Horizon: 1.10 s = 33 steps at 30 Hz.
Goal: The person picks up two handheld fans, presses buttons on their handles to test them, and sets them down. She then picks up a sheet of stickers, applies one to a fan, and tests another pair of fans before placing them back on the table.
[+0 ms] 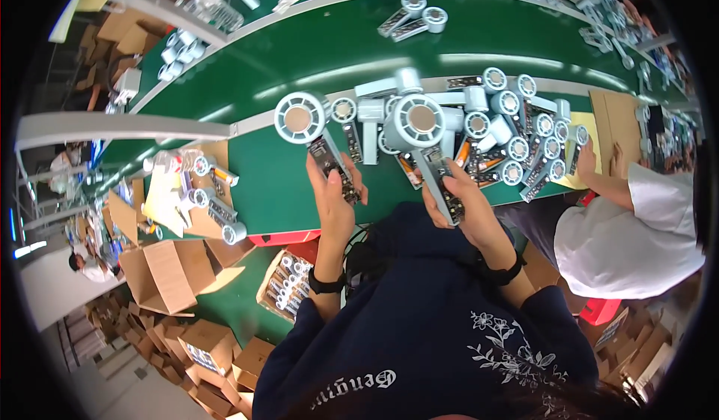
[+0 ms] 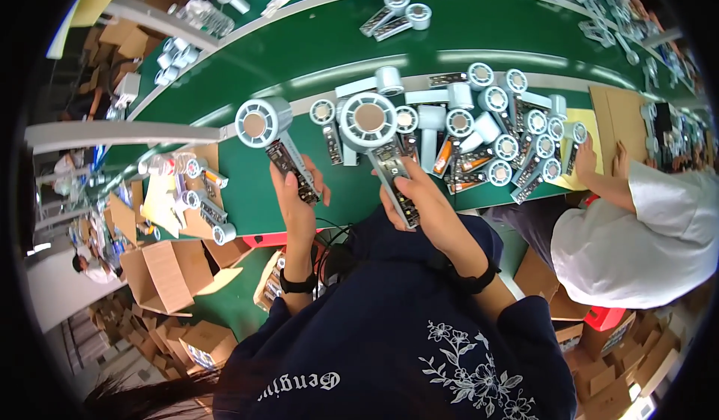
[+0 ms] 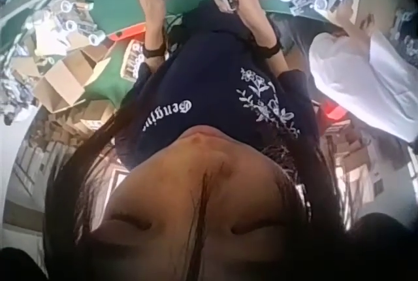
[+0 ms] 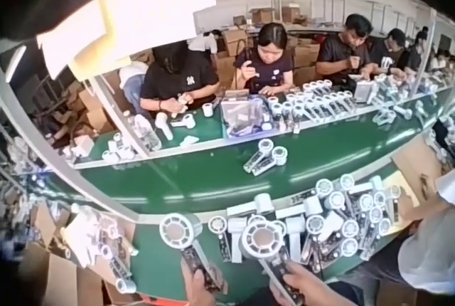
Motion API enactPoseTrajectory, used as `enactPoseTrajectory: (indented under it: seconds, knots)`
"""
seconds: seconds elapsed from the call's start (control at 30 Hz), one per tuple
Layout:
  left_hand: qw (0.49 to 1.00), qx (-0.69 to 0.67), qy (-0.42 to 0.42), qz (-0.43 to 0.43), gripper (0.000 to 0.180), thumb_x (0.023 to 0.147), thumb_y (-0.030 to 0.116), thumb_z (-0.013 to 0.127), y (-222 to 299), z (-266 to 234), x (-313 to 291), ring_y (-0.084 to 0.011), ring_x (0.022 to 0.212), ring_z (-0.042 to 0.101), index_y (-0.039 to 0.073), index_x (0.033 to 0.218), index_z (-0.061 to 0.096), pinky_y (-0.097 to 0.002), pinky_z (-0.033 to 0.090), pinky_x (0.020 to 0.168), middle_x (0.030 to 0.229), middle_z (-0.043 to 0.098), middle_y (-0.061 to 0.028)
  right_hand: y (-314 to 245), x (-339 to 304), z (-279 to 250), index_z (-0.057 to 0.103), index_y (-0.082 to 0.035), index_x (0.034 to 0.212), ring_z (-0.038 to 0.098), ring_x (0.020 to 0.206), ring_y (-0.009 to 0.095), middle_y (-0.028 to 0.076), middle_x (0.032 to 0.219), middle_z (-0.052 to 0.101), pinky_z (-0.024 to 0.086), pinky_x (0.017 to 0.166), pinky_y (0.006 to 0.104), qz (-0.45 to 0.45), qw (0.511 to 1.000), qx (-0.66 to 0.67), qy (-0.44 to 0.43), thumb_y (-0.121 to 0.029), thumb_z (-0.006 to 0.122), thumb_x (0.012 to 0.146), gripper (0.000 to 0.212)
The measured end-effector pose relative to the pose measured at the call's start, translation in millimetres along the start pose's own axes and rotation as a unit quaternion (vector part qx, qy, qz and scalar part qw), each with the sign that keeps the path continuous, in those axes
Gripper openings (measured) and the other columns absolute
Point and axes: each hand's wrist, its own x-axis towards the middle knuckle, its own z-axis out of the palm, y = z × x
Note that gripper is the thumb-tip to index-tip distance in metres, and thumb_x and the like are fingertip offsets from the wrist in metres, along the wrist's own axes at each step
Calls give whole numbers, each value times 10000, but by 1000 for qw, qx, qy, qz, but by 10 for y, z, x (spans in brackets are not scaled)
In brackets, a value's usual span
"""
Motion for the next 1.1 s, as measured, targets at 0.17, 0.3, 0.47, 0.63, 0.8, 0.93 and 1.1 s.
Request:
enactPoseTrajectory:
  seconds: [0.17,0.3,0.47,0.63,0.8,0.93,1.1]
  knots:
    - [997,71,37,18,402,956,300,380,18,258,-33,-129,653,482,55,1258,282,-257,406,437,943,458,-78,-27,-80,-43,427,-1,1174,439,531,90,49,775,502,343,480,213,-32,999,0,-6,-256,363,939,353]
    - [997,68,38,17,386,953,273,376,30,351,-51,-125,652,482,46,1253,289,-247,389,428,947,459,-80,-70,-168,-61,412,-4,1184,441,552,90,46,776,495,354,497,213,-50,999,-11,-8,-238,369,938,342]
    - [995,96,-5,13,456,946,272,379,58,497,-67,-116,644,482,44,1321,253,-230,372,420,955,463,-85,-94,-248,-7,394,-7,1187,439,560,89,40,766,481,363,508,215,-79,997,-28,1,-225,368,932,337]
    - [988,142,-46,39,555,947,250,377,20,577,-116,-114,648,481,29,1402,150,-218,372,474,980,480,-102,-46,-270,-8,391,-6,1188,438,557,90,35,757,473,366,507,220,-89,995,-43,22,-246,377,923,358]
    - [988,123,-83,35,584,951,247,369,26,621,-142,-116,650,478,-3,1413,115,-215,376,511,982,488,-113,-64,-235,-26,388,-8,1192,440,555,92,34,756,474,366,502,221,-84,996,-5,11,-257,388,918,371]
    - [993,80,-83,13,587,951,261,371,28,644,-165,-114,646,475,1,1414,120,-216,375,515,975,490,-115,-47,-214,-34,386,-9,1193,442,551,93,33,752,475,363,499,220,-63,998,-2,10,-266,389,922,373]
    - [994,85,-70,1,600,948,287,377,-4,608,-140,-111,637,471,3,1412,125,-215,369,504,961,491,-115,-34,-188,19,383,-11,1183,442,545,93,44,768,477,365,477,219,-64,997,-9,30,-246,377,934,342]
